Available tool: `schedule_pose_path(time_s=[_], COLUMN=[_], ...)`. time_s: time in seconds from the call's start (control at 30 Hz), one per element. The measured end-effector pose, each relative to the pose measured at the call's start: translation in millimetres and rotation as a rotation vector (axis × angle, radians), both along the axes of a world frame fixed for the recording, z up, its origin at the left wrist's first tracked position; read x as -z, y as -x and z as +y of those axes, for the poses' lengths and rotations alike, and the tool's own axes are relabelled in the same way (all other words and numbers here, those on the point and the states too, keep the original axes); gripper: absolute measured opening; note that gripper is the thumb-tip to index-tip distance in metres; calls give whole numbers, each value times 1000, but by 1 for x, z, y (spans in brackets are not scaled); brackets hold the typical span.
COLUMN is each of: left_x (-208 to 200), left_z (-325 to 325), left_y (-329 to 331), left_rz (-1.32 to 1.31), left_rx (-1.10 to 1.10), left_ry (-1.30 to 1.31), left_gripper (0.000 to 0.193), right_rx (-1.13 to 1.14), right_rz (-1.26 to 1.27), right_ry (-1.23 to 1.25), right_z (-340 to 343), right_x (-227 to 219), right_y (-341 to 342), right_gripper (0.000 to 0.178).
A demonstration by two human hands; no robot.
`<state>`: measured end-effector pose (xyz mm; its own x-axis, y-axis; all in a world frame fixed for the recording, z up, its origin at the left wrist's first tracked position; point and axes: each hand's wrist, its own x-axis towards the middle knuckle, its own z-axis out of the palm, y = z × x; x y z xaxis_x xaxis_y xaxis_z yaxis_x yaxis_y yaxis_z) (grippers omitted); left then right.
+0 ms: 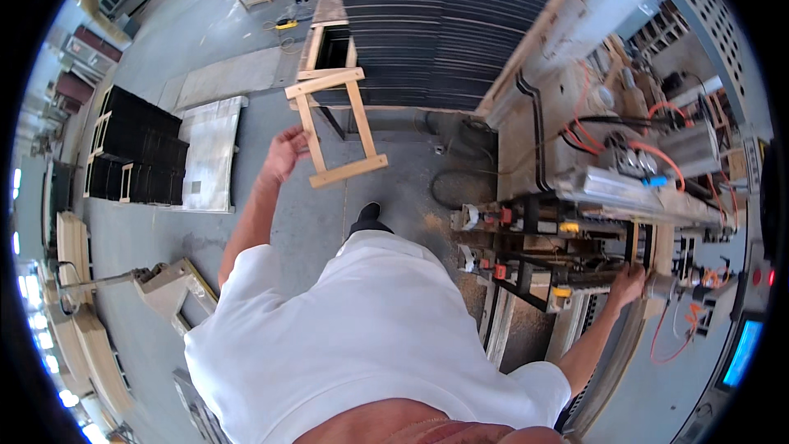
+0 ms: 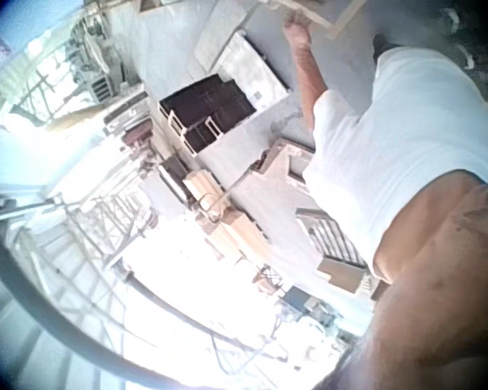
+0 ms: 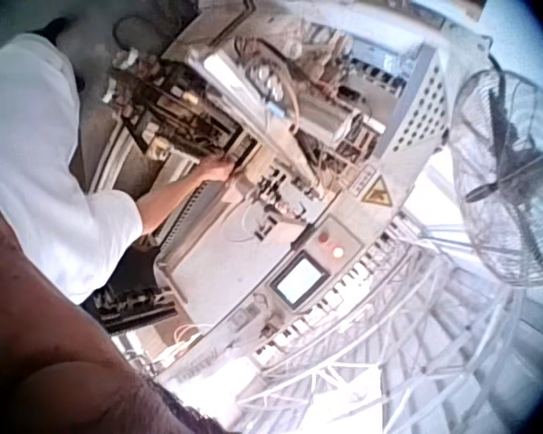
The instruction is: The person repeatedly places small wooden frames into a machine, activates it, removes the frames, and stacks them on a nearby table. The person handles each frame individually and repeats the cycle multiple times.
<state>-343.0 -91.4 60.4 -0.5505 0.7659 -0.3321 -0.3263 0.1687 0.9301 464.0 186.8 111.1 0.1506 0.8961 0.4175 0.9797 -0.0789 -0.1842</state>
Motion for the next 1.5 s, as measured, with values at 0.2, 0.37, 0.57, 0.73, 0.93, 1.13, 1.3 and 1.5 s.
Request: schedule_pose_path(time_s=[0.2,0.37,0.57,0.73,0.93,1.13,1.3,1.5], left_x=[-12,8,44,83,197,281,296,232], left_z=[36,121,185,199,110,66,103,202], left_y=[151,236,244,240,297,150,-22,-200], left_rz=[47,40,811,680,827,1814,581,706], left_rx=[-147,-11,180,107,542,2090,1193,1325], left_ry=[-53,-20,297,340,658,660,541,129], left_gripper=[35,38,46,51,48,70,37,36], right_rx=[-23,-108,-212,-102,-26,599,1208,1236], right_rz=[295,446,551,569,-50,-585,-683,-282], right_ry=[-410,-368,-238,-176,-173,-119,114,135], right_z=[-39,-81,-114,-149,-208,-351,-506,-601], right_x=[-44,-61,-51,-50,-176,-334,-399,-387], right_y=[126,245,321,322,336,285,236,226], right_gripper=[25,23,20,20,25,35,36,30])
